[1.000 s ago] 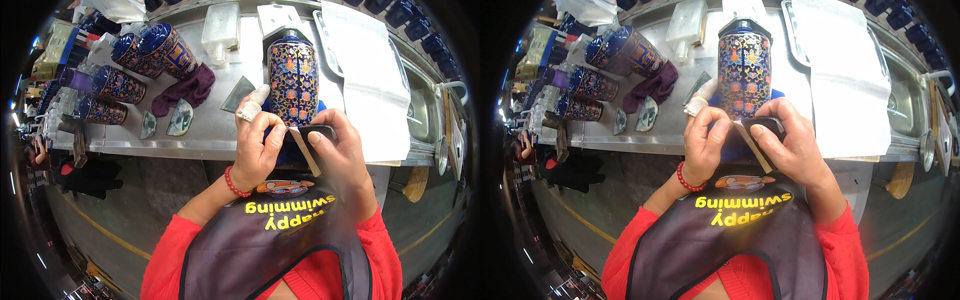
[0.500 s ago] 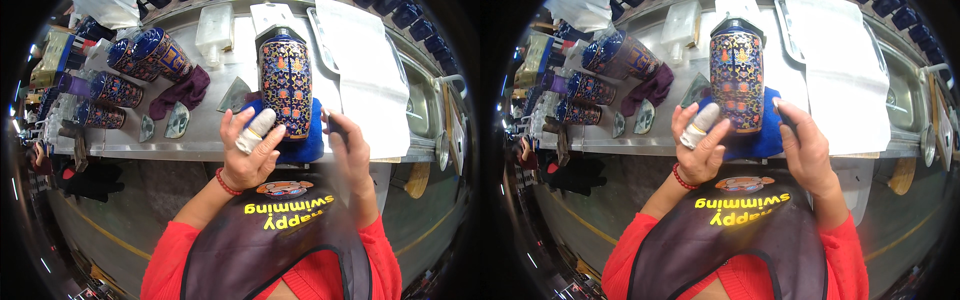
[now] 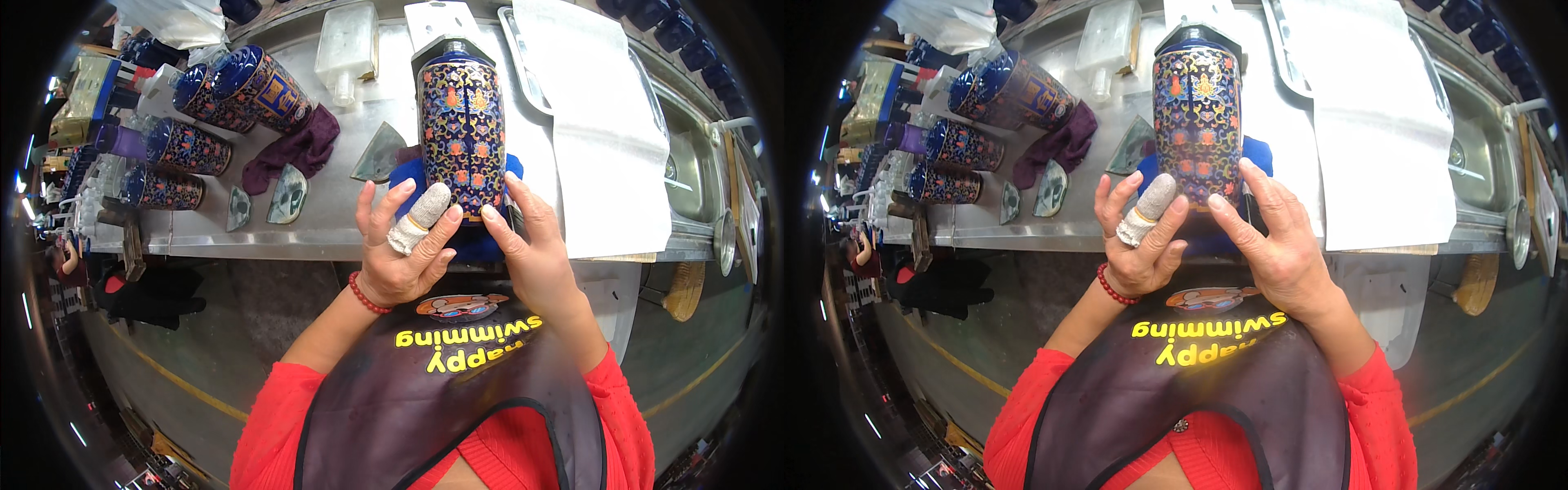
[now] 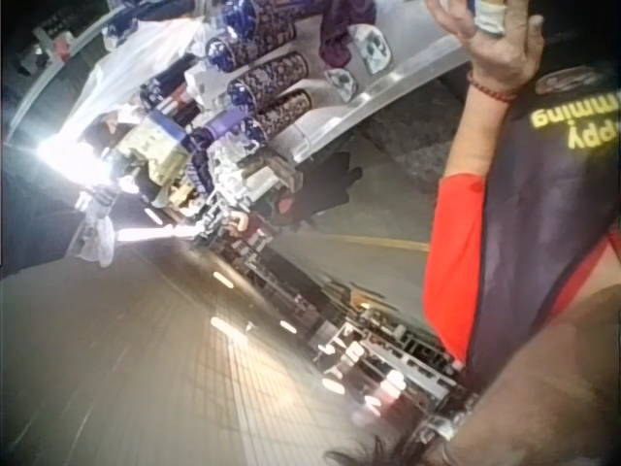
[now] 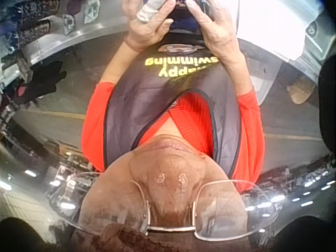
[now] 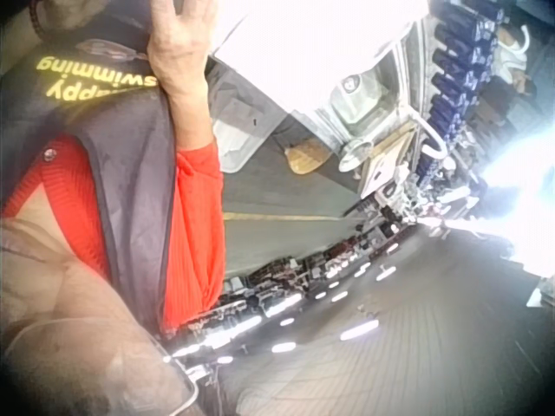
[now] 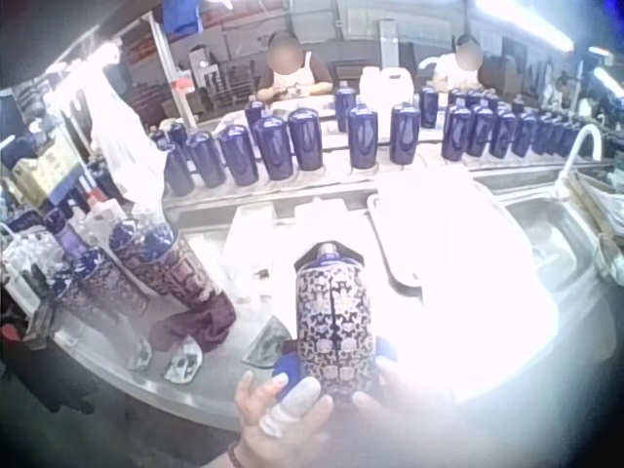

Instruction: The person applies a decorative sticker to a blue cylindrical container, smoothing it with fingers and a small tool to remove air bubbles and ensure adhesion. The person rotates the container to cover the entire surface and continues smoothing the sticker edges.

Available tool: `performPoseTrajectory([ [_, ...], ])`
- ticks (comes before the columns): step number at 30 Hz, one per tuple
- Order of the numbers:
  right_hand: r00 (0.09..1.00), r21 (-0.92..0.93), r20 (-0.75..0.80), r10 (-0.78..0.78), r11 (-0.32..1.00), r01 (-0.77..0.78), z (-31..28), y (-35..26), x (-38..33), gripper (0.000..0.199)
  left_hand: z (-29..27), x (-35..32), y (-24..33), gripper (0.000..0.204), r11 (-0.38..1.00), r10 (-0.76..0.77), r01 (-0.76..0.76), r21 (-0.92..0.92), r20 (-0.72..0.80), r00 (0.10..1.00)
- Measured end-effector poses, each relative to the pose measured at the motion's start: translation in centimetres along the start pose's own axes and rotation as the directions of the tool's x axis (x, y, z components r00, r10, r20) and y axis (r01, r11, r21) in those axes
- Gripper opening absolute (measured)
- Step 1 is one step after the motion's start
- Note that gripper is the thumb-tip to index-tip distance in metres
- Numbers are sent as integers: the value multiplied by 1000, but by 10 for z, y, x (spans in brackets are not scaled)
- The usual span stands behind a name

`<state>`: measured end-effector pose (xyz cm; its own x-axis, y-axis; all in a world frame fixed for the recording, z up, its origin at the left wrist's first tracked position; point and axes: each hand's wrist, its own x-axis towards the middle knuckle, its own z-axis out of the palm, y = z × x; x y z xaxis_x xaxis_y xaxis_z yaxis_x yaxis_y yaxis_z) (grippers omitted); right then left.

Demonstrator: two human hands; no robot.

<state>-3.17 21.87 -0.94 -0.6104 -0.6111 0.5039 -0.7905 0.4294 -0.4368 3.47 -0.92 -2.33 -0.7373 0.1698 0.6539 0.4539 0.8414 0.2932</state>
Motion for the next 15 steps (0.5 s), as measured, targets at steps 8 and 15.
performPoseTrajectory([
  [8, 1000, -32, 25, -6, 999, 7, -2, -1, 0, 62, -2, 0, -5, 33, 998, 44, -44, 44, 2, 999],
  [15, 1000, -22, 9, -15, 1000, 15, 1, 1, 0, 66, -3, 4, -13, 45, 995, 6, -5, -96, 0, 1000],
])
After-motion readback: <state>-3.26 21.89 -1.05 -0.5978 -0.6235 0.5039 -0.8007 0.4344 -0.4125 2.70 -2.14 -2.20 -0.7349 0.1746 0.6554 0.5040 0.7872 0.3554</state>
